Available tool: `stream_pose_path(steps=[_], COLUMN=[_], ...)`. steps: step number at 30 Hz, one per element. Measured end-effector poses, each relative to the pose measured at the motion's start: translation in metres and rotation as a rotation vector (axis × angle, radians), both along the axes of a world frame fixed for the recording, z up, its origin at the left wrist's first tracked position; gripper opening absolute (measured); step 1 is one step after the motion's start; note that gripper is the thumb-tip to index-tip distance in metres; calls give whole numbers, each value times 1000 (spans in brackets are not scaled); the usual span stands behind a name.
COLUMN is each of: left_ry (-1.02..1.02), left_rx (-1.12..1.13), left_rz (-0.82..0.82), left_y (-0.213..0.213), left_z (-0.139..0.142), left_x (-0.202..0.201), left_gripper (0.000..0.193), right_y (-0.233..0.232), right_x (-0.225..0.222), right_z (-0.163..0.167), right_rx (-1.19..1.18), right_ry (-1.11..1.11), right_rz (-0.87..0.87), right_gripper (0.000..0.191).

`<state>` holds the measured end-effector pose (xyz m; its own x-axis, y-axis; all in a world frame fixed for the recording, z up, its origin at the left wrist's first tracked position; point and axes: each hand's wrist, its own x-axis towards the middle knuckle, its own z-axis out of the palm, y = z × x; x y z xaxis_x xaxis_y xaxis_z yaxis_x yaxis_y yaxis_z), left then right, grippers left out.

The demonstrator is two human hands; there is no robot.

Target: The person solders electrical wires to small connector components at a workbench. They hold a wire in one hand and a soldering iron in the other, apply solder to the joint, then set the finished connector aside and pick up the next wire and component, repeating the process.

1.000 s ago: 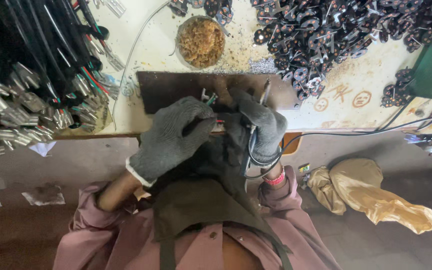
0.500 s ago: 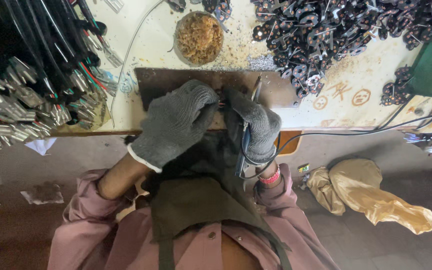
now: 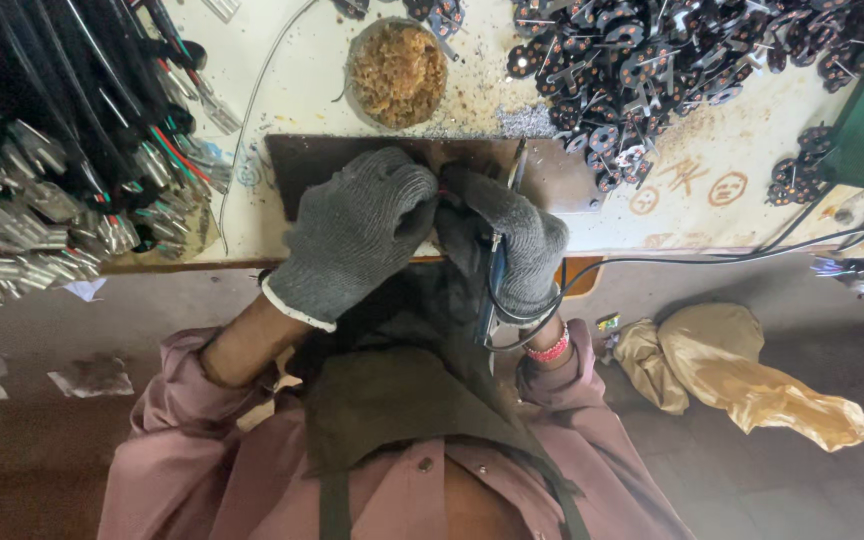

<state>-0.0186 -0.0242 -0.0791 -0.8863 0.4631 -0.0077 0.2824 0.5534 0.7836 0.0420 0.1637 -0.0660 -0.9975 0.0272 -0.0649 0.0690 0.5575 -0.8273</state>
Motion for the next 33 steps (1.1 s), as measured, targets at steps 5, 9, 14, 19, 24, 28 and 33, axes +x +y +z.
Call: stream_pose_path(steps=[5,9,14,19,24,28,33], left_ry=[-7,29,55,73,68,10,-24], left_rx=[30,56,-2,-26,-34,-79,-77], left_rz=[-25,-26,-22,-31,-49,-46,-83], left_y=[-4,-5,-2,-2,-3,-1,1], left_z=[-7,-7,-5,-7,-6,-1,1], left_x=[1,0,3,4,4,3,0], left_gripper=[10,12,14,14,15,15,22], right_y=[-10,-10,10,34,38,34,28], right_x=[-8,-8,16,57,67,50,37], right_z=[7,15,-7,-39,-38,-32,-31], right_rx=[33,-108,27,252,304,197,120], right_ry=[72,-8,217,315,201,211,306], right_rz=[-49,-66,15,61,88,173,135], right_gripper=[38,33,22,21,20,25,28])
